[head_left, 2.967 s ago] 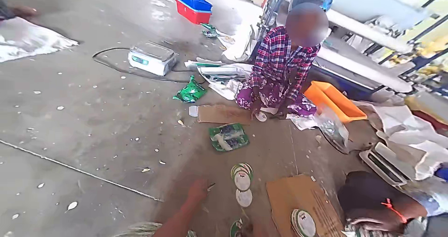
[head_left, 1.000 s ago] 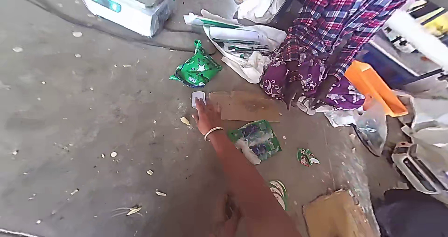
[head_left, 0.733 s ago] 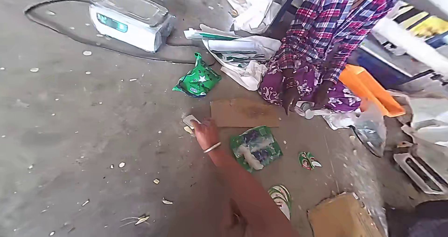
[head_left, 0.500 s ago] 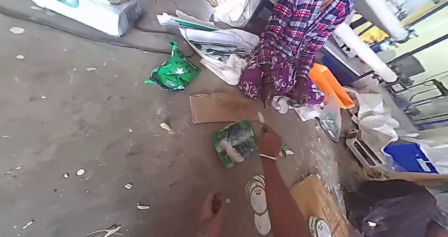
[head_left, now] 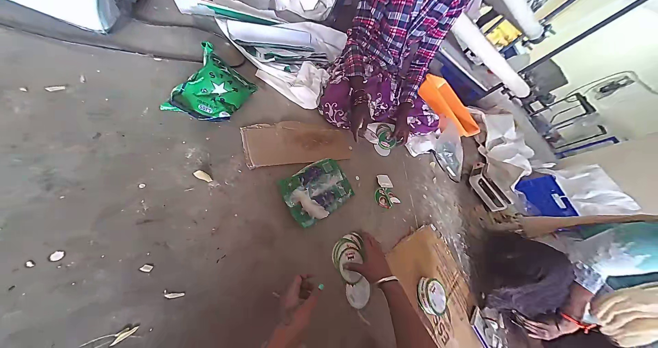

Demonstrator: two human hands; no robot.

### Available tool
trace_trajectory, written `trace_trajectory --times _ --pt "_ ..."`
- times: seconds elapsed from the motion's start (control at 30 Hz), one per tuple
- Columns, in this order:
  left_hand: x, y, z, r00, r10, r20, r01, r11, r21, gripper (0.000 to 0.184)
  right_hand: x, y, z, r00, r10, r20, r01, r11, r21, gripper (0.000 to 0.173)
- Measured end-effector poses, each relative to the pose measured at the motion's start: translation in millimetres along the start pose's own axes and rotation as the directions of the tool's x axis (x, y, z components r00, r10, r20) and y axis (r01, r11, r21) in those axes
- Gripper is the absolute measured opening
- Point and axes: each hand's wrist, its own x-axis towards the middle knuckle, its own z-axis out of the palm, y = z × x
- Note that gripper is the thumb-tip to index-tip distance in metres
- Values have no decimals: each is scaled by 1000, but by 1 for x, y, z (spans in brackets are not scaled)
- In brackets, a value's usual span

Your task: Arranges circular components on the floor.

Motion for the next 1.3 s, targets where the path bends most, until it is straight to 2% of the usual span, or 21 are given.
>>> trace_trajectory --times 0.1,0.17,0.3,0.47,0.57,0.67,0.77,0.87,0.93,1.03,1.17,1.23,1.3 --pt "1 -15 10 980 -61 187 20 977 211 58 -11 -20 -1 997 57 47 -56 998 -22 108" --pt "2 -22 12 970 -80 230 11 957 289 66 -18 -29 3 990 121 71 -119 992 -29 110" --pt "0 -23 15 974 -105 203 45 959 279 66 -24 -32 10 969 222 105 -228 973 48 113" --pt "0 -27 16 978 -122 171 74 962 262 65 -35 -37 14 970 209 125 -217 975 56 95" --pt "-1 -25 17 985 -117 130 92 979 182 63 -49 -39 14 978 200 57 -208 948 241 81" --pt "-4 -21 19 987 -134 91 125 988 91 57 -67 -44 10 983 174 -50 -128 864 488 69" --pt "-6 -17 21 989 -132 73 140 983 -115 48 -95 -61 -1 963 162 -216 17 761 648 60" --pt "-10 -9 20 994 -75 80 98 937 -336 53 -128 -84 6 871 221 -440 205 650 732 53" --pt "-15 -3 20 994 -41 103 77 921 -382 57 -138 -96 26 799 280 -533 317 557 768 50" --pt "-16 -5 20 990 -24 138 82 899 -431 55 -136 -103 46 782 351 -516 358 424 832 52" --pt "-28 -1 21 958 -34 283 150 905 -399 46 -129 -101 44 767 443 -465 327 353 877 56" --pt "-23 -7 21 947 -33 319 134 945 -299 55 -127 -97 38 759 490 -429 300 321 898 58" --pt "-11 -19 22 950 -20 311 56 993 -107 68 -126 -86 29 729 551 -406 275 306 911 60"
